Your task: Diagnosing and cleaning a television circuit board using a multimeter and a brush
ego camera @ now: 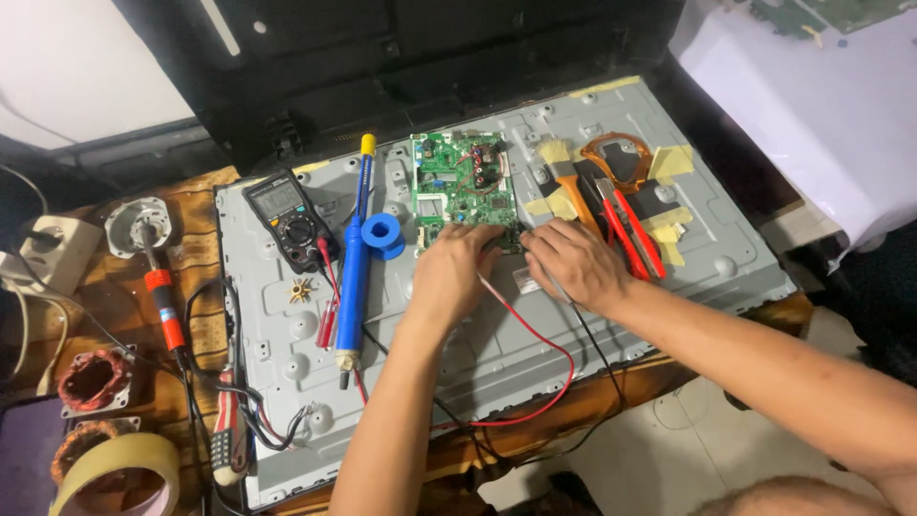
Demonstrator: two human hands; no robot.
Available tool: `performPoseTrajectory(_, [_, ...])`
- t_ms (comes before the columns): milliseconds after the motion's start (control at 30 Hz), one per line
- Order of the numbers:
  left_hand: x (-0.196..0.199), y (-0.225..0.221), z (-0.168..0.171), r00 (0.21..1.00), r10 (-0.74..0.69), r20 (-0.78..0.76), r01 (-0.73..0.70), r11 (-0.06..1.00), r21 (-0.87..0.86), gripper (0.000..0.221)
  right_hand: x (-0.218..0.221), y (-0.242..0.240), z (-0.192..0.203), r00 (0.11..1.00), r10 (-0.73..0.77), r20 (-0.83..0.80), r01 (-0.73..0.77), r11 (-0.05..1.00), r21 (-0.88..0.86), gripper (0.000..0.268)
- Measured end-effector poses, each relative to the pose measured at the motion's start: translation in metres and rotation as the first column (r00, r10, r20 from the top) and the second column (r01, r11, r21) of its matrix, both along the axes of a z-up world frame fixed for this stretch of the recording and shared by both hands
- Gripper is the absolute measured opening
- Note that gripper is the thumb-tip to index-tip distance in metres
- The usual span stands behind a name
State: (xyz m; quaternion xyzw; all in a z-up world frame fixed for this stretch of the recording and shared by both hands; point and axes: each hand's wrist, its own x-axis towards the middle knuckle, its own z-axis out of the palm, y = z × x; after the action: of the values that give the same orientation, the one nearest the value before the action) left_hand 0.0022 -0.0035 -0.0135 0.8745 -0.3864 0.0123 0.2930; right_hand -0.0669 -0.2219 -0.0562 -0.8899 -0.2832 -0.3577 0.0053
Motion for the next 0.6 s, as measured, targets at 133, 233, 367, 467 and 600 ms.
performPoseTrajectory(133, [-0.002, 0.001, 0.003, 1.0, -0.011, -0.008, 0.011, 1.0, -0.014, 0.029, -0.003, 0.005, 0.006, 1.0, -0.016, -0.011, 0.016, 1.0, 0.003, 0.016])
performPoseTrajectory(233, [-0.001, 0.001, 0.001, 1.0, 0.002, -0.008, -0.002, 1.0, -0.015, 0.029, -0.003, 0.006, 0.007, 1.0, -0.022, 0.011, 0.022, 1.0, 0.018, 0.017])
performPoseTrajectory(367, [0.001, 0.003, -0.004, 1.0, 0.0, -0.02, -0.001, 0.999, -0.032, 0.029, -0.004, 0.006, 0.005, 1.0, -0.017, 0.0, 0.017, 1.0, 0.004, 0.018])
performPoseTrajectory(467, [-0.001, 0.002, -0.001, 1.0, -0.008, -0.02, 0.008, 1.0, -0.019, 0.029, -0.004, 0.005, 0.006, 0.999, -0.03, -0.009, 0.03, 0.999, -0.01, 0.017])
performPoseTrajectory(600, [0.0, 0.0, -0.003, 1.0, -0.012, -0.019, 0.011, 1.0, -0.019, 0.028, -0.001, 0.0, -0.004, 0.999, -0.043, -0.006, 0.043, 0.999, -0.03, 0.013])
